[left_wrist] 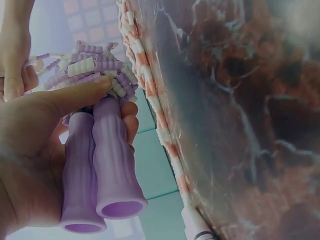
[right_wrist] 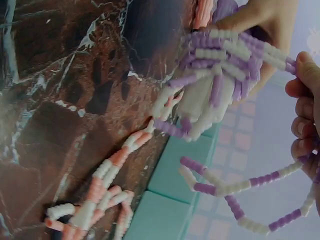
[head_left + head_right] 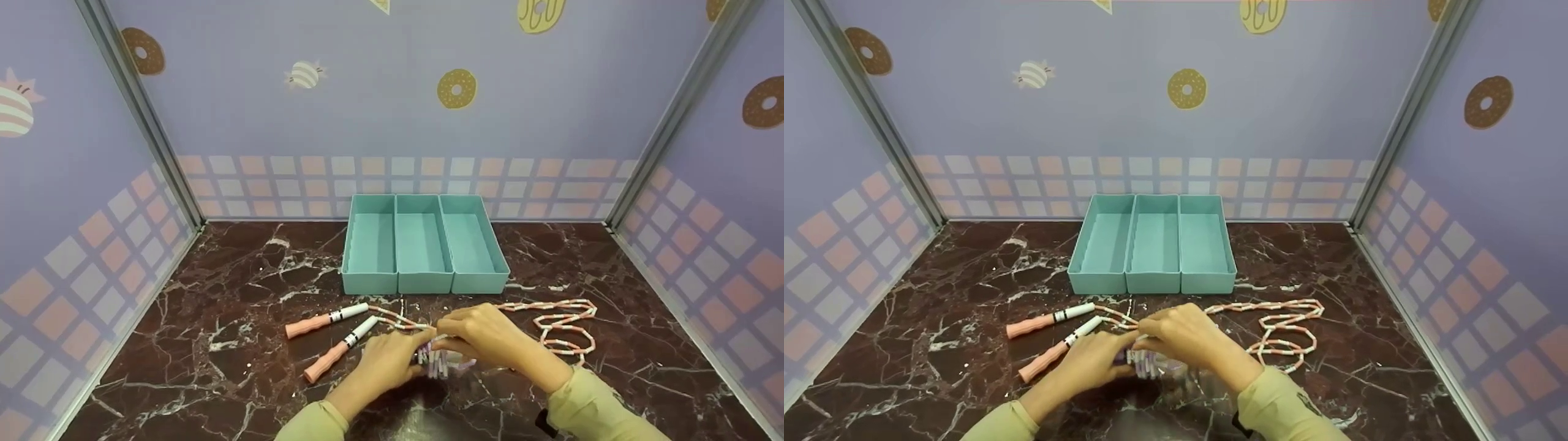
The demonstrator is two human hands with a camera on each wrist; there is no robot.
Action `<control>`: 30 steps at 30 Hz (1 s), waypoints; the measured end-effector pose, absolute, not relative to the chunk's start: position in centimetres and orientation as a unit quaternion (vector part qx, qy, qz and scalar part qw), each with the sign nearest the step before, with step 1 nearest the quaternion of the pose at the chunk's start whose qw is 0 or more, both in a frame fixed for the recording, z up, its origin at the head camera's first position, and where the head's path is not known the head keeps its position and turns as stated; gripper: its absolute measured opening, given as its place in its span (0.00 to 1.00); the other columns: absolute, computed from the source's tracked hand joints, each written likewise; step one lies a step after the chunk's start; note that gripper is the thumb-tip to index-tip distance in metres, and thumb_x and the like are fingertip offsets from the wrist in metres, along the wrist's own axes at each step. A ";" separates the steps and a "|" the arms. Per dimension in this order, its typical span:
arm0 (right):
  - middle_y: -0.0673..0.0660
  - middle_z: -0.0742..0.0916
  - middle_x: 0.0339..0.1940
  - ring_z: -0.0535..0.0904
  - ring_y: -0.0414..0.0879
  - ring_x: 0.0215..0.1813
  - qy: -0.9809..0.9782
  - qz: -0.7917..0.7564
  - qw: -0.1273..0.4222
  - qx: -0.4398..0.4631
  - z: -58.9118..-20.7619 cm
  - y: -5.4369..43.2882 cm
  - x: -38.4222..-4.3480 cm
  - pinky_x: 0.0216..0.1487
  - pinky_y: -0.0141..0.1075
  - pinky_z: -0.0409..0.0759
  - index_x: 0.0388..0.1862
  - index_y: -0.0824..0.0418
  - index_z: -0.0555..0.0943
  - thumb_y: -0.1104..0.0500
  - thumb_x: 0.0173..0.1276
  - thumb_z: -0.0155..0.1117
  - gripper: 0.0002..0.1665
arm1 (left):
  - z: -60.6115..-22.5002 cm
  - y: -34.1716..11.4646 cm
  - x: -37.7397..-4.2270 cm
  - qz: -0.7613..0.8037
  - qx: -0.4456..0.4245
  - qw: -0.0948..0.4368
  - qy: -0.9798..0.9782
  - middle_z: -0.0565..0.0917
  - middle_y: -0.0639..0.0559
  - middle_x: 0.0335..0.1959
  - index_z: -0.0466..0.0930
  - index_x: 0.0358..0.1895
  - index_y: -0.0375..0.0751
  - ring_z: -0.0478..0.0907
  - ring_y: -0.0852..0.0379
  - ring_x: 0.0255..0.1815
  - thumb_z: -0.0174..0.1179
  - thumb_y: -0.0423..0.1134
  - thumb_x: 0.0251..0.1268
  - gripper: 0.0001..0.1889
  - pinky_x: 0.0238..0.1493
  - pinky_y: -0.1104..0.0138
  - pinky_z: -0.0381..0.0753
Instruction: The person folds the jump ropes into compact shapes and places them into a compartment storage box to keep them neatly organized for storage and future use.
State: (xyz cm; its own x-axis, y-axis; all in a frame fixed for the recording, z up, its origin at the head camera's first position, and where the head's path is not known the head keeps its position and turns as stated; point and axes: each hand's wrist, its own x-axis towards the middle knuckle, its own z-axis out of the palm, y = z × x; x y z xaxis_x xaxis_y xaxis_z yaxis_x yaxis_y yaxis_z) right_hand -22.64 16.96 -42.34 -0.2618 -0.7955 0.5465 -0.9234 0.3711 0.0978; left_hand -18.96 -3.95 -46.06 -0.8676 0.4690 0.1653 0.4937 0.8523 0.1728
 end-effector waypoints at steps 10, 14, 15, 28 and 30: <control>0.42 0.77 0.18 0.63 0.30 0.21 -0.835 0.163 0.138 0.507 -43.3 17.5 -23.8 0.23 0.21 0.61 0.24 0.50 0.72 0.42 0.69 0.61 0.19 | -47.1 -4.9 -18.4 -0.156 -0.308 0.013 -0.938 0.89 0.54 0.38 0.77 0.60 0.61 0.85 0.54 0.34 0.71 0.54 0.53 0.28 0.30 0.61 0.82; 0.43 0.80 0.20 0.66 0.29 0.23 -0.854 0.216 0.061 0.470 -43.4 17.9 -24.2 0.26 0.23 0.66 0.27 0.49 0.76 0.41 0.68 0.61 0.16 | -47.1 -5.0 -18.4 -0.183 -0.323 0.014 -0.928 0.89 0.54 0.36 0.78 0.54 0.58 0.84 0.55 0.32 0.71 0.53 0.53 0.24 0.29 0.62 0.81; 0.44 0.80 0.20 0.66 0.29 0.23 -0.854 0.236 0.042 0.462 -43.5 18.0 -24.3 0.26 0.23 0.67 0.28 0.50 0.76 0.41 0.68 0.61 0.16 | -47.1 -5.0 -18.3 -0.189 -0.325 0.016 -0.926 0.89 0.54 0.36 0.78 0.54 0.58 0.84 0.55 0.32 0.71 0.53 0.53 0.23 0.29 0.63 0.81; 0.47 0.72 0.18 0.61 0.28 0.21 -0.806 0.399 -0.032 0.436 -44.9 19.2 -25.5 0.24 0.22 0.61 0.28 0.56 0.78 0.53 0.65 0.66 0.10 | -46.7 -5.0 -18.0 -0.279 -0.322 0.016 -0.905 0.89 0.50 0.38 0.75 0.66 0.58 0.68 0.65 0.23 0.71 0.41 0.51 0.33 0.24 0.71 0.70; 0.48 0.74 0.18 0.62 0.28 0.22 -0.801 0.408 -0.034 0.436 -45.1 19.2 -25.6 0.25 0.22 0.62 0.28 0.57 0.78 0.54 0.65 0.65 0.09 | -46.7 -5.0 -17.9 -0.280 -0.315 0.024 -0.906 0.89 0.50 0.36 0.75 0.66 0.58 0.68 0.65 0.23 0.70 0.41 0.51 0.34 0.23 0.71 0.69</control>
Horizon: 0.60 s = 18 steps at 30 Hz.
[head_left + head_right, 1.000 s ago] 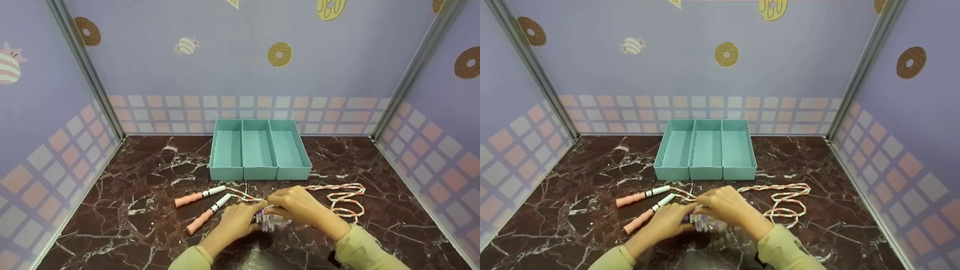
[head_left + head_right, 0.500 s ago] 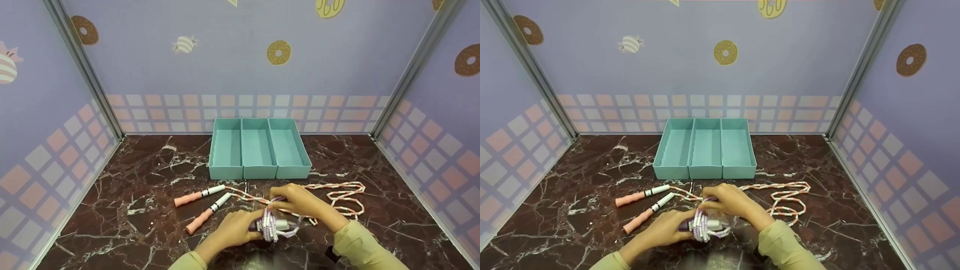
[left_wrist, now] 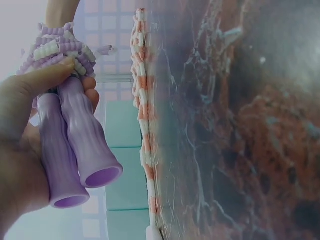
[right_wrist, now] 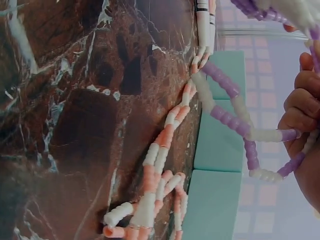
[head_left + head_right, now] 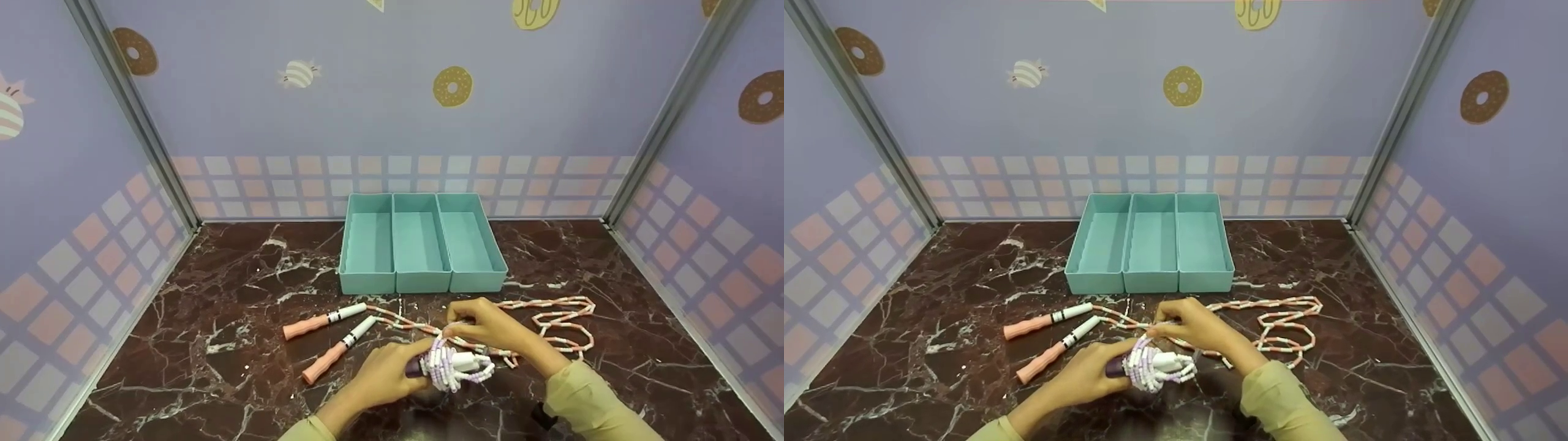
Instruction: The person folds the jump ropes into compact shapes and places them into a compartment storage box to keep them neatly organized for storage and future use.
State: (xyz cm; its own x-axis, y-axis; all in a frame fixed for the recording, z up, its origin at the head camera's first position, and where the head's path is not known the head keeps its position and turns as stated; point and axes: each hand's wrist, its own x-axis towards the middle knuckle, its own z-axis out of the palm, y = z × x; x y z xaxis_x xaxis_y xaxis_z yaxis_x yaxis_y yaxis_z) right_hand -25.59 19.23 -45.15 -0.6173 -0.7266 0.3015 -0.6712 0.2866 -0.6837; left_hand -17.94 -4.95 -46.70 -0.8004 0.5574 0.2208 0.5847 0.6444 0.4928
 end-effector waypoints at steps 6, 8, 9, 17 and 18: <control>0.50 0.74 0.20 0.64 0.29 0.23 0.778 -0.457 0.084 -0.424 -46.1 19.5 -25.7 0.24 0.23 0.64 0.31 0.60 0.78 0.60 0.72 0.60 0.08 | -46.7 -4.7 -17.5 -0.277 -0.286 0.046 -0.916 0.86 0.52 0.26 0.70 0.66 0.63 0.68 0.65 0.19 0.72 0.43 0.50 0.36 0.20 0.72 0.69; 0.48 0.73 0.20 0.64 0.30 0.23 0.768 -0.473 0.102 -0.418 -46.4 19.7 -25.7 0.24 0.24 0.64 0.32 0.62 0.78 0.63 0.74 0.57 0.09 | -46.8 -4.7 -17.4 -0.285 -0.278 0.045 -0.916 0.79 0.56 0.18 0.65 0.67 0.66 0.64 0.66 0.15 0.72 0.43 0.49 0.39 0.18 0.73 0.67; 0.46 0.72 0.21 0.64 0.30 0.23 0.765 -0.479 0.106 -0.418 -46.6 19.7 -25.7 0.24 0.24 0.64 0.32 0.63 0.78 0.64 0.74 0.56 0.09 | -46.8 -4.7 -17.4 -0.291 -0.277 0.043 -0.915 0.75 0.59 0.15 0.63 0.67 0.67 0.61 0.66 0.14 0.73 0.42 0.49 0.41 0.17 0.73 0.65; 0.45 0.72 0.23 0.65 0.30 0.25 0.747 -0.504 0.125 -0.415 -47.5 19.8 -25.6 0.25 0.24 0.65 0.35 0.66 0.78 0.66 0.74 0.54 0.08 | -47.0 -4.7 -17.1 -0.305 -0.292 0.042 -0.905 0.65 0.66 0.13 0.53 0.74 0.76 0.56 0.70 0.12 0.72 0.40 0.51 0.49 0.14 0.77 0.61; 0.47 0.73 0.22 0.66 0.29 0.25 0.744 -0.508 0.124 -0.416 -47.5 19.8 -25.5 0.25 0.23 0.66 0.36 0.65 0.79 0.66 0.75 0.54 0.08 | -47.0 -4.7 -17.1 -0.306 -0.295 0.047 -0.904 0.66 0.65 0.14 0.54 0.73 0.76 0.56 0.70 0.13 0.72 0.40 0.51 0.49 0.14 0.77 0.61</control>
State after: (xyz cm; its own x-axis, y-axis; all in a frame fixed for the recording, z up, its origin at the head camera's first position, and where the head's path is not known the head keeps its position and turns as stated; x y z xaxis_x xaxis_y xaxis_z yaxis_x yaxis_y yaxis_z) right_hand -25.53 19.81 -47.54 -0.6229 -0.7453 0.2376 -0.4929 0.1381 -0.8590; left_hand -17.12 -4.74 -47.01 -0.8216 0.5041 0.2662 0.5621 0.6385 0.5258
